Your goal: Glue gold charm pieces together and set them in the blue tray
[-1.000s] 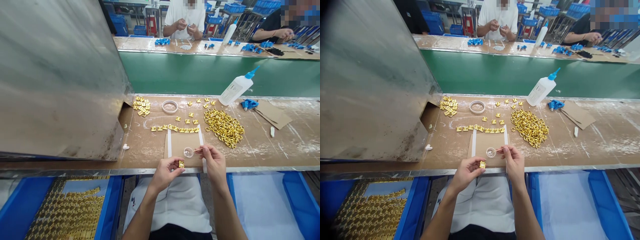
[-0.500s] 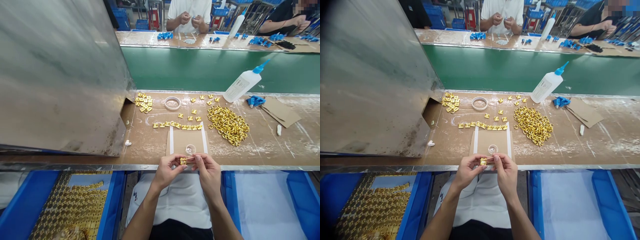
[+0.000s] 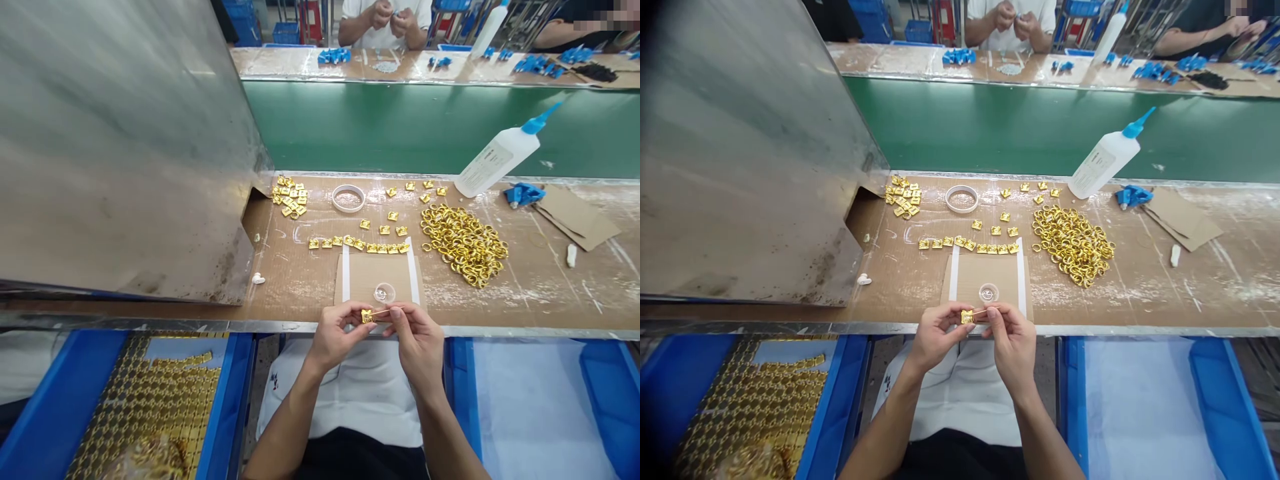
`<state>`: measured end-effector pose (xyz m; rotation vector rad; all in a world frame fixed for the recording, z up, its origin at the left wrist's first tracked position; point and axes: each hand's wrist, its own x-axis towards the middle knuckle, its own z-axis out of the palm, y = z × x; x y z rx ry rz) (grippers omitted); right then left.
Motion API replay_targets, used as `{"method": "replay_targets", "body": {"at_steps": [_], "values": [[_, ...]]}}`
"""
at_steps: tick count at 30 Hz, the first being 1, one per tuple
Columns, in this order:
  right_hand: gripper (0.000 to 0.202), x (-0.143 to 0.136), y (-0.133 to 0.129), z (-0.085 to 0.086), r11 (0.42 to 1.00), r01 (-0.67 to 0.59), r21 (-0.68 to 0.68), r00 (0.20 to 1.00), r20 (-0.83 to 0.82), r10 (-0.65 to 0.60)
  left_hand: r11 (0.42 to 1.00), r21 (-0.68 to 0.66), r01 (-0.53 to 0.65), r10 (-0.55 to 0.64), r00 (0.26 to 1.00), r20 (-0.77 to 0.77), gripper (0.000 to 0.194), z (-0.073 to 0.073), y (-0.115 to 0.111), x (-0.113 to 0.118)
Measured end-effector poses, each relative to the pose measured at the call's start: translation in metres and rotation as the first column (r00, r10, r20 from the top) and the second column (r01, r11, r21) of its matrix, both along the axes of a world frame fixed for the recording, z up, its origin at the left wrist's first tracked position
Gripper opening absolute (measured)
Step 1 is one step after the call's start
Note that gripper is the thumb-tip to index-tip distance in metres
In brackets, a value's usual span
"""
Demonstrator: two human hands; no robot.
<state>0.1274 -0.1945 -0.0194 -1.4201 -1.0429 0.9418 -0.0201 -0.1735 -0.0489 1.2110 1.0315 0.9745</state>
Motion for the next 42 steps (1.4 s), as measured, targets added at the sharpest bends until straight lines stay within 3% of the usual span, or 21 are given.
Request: {"method": "replay_targets", "body": {"at_steps": [15,27,42], "values": [[0.025,-0.0010,-0.0013,-0.0058,0.999,-0.014,0.039,0.999,0.036,0.012,1.000,-0.012,-0.009,0.009,1.000,0.027,0.029,-0.0006,-0.0005,-0.0004],[0.030,-0.0024,-0.0014,-0.0039,0.997,-0.043,0.063,0.993,0.111,0.036,1.000,0.015,-0.019,0.018,0.999,0.043,0.027,-0.0034,-0.0013,0.0005],[0.021,-0.0045,-0.0005,-0.0025,0.994,-0.031,0.109,0.998,0.062,0.025,0.998,0.050,-0.028,0.026,0.998,0.052,0.026,-0.0052,-0.0033,-0.0004]]}}
